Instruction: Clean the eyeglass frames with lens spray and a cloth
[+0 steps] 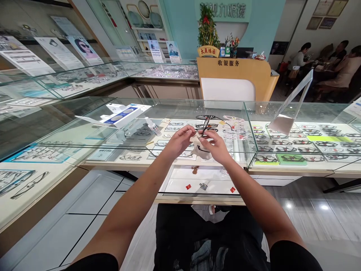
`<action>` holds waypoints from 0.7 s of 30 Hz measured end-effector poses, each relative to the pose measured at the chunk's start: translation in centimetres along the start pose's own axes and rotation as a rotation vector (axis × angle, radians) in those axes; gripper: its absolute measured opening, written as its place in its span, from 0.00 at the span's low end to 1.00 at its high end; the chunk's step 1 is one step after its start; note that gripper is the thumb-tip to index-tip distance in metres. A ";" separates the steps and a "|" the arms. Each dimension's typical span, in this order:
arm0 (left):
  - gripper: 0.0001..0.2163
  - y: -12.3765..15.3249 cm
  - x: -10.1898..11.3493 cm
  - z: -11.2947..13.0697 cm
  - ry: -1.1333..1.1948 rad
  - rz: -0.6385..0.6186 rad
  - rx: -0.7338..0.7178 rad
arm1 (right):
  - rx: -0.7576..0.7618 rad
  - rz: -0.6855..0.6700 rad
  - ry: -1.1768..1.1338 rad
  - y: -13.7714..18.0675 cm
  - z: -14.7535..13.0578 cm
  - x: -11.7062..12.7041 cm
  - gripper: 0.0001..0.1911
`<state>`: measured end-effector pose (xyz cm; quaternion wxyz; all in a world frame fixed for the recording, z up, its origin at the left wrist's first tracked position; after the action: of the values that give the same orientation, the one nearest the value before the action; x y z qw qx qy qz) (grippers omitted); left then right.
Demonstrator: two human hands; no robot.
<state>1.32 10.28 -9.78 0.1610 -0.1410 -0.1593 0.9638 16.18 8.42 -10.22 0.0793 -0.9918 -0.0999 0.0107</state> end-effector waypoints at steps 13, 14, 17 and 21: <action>0.27 0.1 -0.2 -1.1 -0.036 0.025 0.002 | 0.096 0.020 0.086 0.4 -0.9 -0.3 0.21; 0.27 0.2 -0.1 -1.4 -0.041 0.033 0.022 | 0.111 0.019 0.096 0.6 -1.2 -0.3 0.21; 0.27 0.3 0.2 -2.3 -0.067 0.043 0.093 | 0.139 0.021 0.135 0.9 -1.9 -0.4 0.19; 0.24 0.7 0.2 -3.6 -0.103 0.017 0.207 | 0.169 0.043 0.169 1.1 -2.4 -0.2 0.15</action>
<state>2.14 10.69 -13.30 0.1579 -0.0751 -0.0657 0.9824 16.24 6.96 -8.04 0.1706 -0.9808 -0.0704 -0.0630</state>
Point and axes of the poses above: each hand's wrist, its own y-axis away from the middle knuckle, its own x-axis out of the back of the hand, z = x × y, the point moved 10 cm from there along -y, towards the middle knuckle, and after that the axes turned 10 degrees about -x, right-handed, at the moved point
